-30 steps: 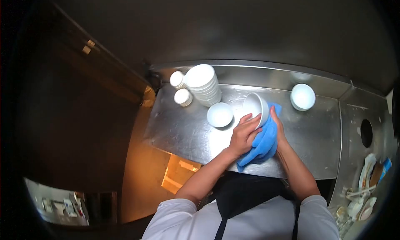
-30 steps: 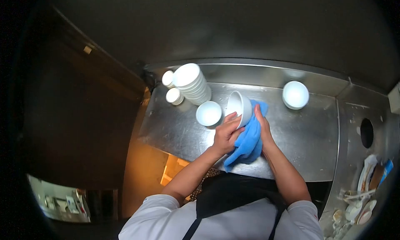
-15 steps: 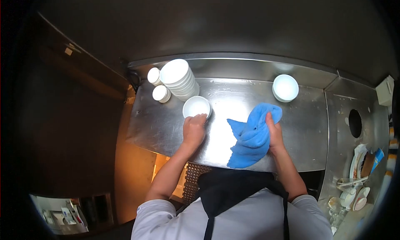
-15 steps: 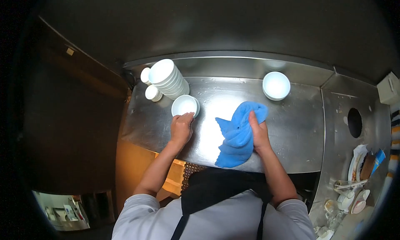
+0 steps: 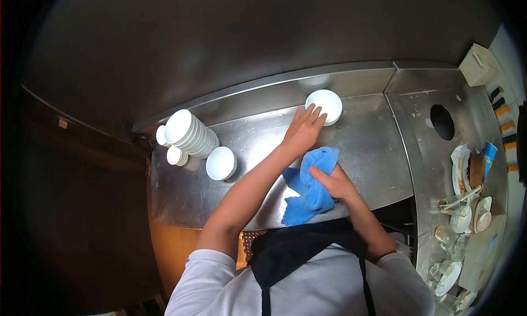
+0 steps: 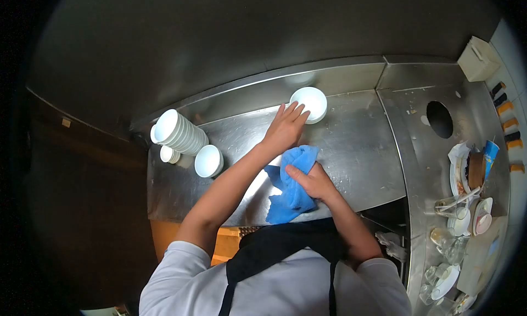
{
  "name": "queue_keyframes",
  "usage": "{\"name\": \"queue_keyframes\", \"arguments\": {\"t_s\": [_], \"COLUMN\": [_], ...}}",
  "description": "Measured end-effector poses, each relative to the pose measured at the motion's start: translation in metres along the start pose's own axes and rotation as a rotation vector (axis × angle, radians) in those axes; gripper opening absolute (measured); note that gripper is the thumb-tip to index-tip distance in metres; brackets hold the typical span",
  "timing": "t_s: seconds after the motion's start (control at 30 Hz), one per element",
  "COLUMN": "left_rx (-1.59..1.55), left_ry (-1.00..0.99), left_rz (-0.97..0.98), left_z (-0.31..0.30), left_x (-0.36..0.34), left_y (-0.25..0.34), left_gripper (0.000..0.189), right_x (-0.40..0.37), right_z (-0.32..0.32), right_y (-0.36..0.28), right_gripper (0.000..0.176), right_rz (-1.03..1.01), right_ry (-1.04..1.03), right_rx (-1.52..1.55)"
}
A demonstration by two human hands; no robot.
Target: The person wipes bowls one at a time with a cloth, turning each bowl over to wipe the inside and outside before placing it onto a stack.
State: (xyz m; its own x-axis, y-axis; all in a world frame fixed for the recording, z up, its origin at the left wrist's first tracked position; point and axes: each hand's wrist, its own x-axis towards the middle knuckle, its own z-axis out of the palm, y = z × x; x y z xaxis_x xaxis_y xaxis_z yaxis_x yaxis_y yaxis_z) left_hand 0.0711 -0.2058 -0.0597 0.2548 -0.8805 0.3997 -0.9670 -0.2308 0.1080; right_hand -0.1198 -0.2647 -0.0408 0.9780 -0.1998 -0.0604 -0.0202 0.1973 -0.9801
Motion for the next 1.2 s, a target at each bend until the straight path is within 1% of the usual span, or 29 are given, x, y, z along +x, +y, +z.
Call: {"name": "queue_keyframes", "arguments": {"t_s": [0.07,0.17,0.2,0.3,0.37,0.47,0.5,0.53,0.57,0.6,0.63,0.67,0.7,0.73,0.8,0.83,0.87,0.9,0.93,0.97,1.0,1.07,1.1,1.13,1.2], "left_rx": [0.148,0.029,-0.012,-0.183,-0.324,-0.578,-0.669,-0.749,-0.948,-0.881,-0.814,-0.774,-0.728,-0.774,-1.016,-1.139,-1.204,-1.26,-1.311,-1.362,-1.298,-1.332,-1.349,-1.325,-1.219], "left_ry": [-0.014,-0.502,-0.413,-0.399,-0.302,-0.116,-0.046,-0.023,0.151,0.059,-0.031,-0.059,-0.083,-0.122,-0.067,-0.035,-0.016,0.14,0.3,0.464,0.503,0.429,0.385,0.336,0.08], "left_rz": [0.043,-0.1,-0.109,-0.249,-0.305,-0.436,-0.486,-0.548,-0.496,-0.485,-0.474,-0.376,-0.278,-0.392,-0.463,-0.501,-0.474,-0.524,-0.566,-0.606,-0.636,-0.672,-0.689,-0.667,-0.694], "left_z": [0.02,0.006,0.003,-0.006,-0.017,-0.035,-0.042,-0.049,-0.034,-0.044,-0.055,-0.049,-0.043,-0.066,-0.1,-0.109,-0.113,-0.113,-0.109,-0.106,-0.099,-0.094,-0.092,-0.089,-0.106], "left_x": [0.02,0.04,0.04,0.038,0.034,0.017,0.009,-0.002,-0.017,-0.03,-0.043,-0.064,-0.08,-0.082,-0.088,-0.094,-0.101,-0.101,-0.097,-0.095,-0.096,-0.105,-0.11,-0.12,-0.135], "left_y": [-0.005,-0.011,-0.011,-0.006,0.002,0.016,0.021,0.027,0.031,0.041,0.052,0.054,0.052,0.055,0.067,0.07,0.068,0.068,0.07,0.069,0.057,0.042,0.036,0.033,0.026], "left_gripper": [0.037,0.029,0.022,0.022,0.023,0.025,0.028,0.027,0.024,0.024,0.023,0.023,0.023,0.021,0.019,0.018,0.021,0.022,0.023,0.024,0.026,0.024,0.024,0.022,0.022], "right_x": [-0.006,-0.019,-0.022,-0.031,-0.027,-0.022,-0.019,-0.017,-0.015,-0.003,0.002,0.006,0.015,0.024,0.039,0.046,0.054,0.062,0.063,0.061,0.056,0.053,0.047,0.04,0.046], "right_z": [-0.009,-0.025,-0.03,-0.034,-0.037,-0.031,-0.025,-0.014,-0.004,0.001,0.012,0.021,0.023,0.025,0.023,0.022,0.022,0.025,0.034,0.058,0.092,0.111,0.112,0.113,0.1], "right_y": [0.003,0.01,0.012,0.021,0.031,0.037,0.034,0.028,0.026,0.038,0.015,-0.012,-0.024,-0.037,-0.041,-0.042,-0.045,-0.047,-0.027,0.006,0.041,0.053,0.038,0.024,-0.02], "right_gripper": [0.034,0.036,0.036,0.039,0.041,0.04,0.04,0.04,0.04,0.038,0.038,0.038,0.039,0.04,0.042,0.043,0.044,0.045,0.041,0.04,0.038,0.036,0.036,0.037,0.04], "right_rz": [0.015,-0.01,0.015,0.081,0.109,-0.013,-0.107,-0.196,-0.285,-0.466,-0.54,-0.616,-0.584,-0.55,-0.225,-0.103,0.02,0.14,0.091,-0.108,-0.307,-0.543,-0.575,-0.604,-0.341], "right_ry": [0.022,0.096,0.169,0.386,0.522,0.679,0.69,0.695,0.695,0.649,0.642,0.626,0.562,0.501,0.282,0.292,0.299,0.303,0.33,0.427,0.514,0.52,0.449,0.382,0.208], "right_rx": [0.005,-0.006,0.066,0.286,0.407,0.384,0.234,0.082,-0.07,-0.386,-0.623,-0.861,-0.831,-0.801,-0.212,0.019,0.245,0.468,0.5,0.279,0.055,-0.238,-0.307,-0.37,-0.488]}}
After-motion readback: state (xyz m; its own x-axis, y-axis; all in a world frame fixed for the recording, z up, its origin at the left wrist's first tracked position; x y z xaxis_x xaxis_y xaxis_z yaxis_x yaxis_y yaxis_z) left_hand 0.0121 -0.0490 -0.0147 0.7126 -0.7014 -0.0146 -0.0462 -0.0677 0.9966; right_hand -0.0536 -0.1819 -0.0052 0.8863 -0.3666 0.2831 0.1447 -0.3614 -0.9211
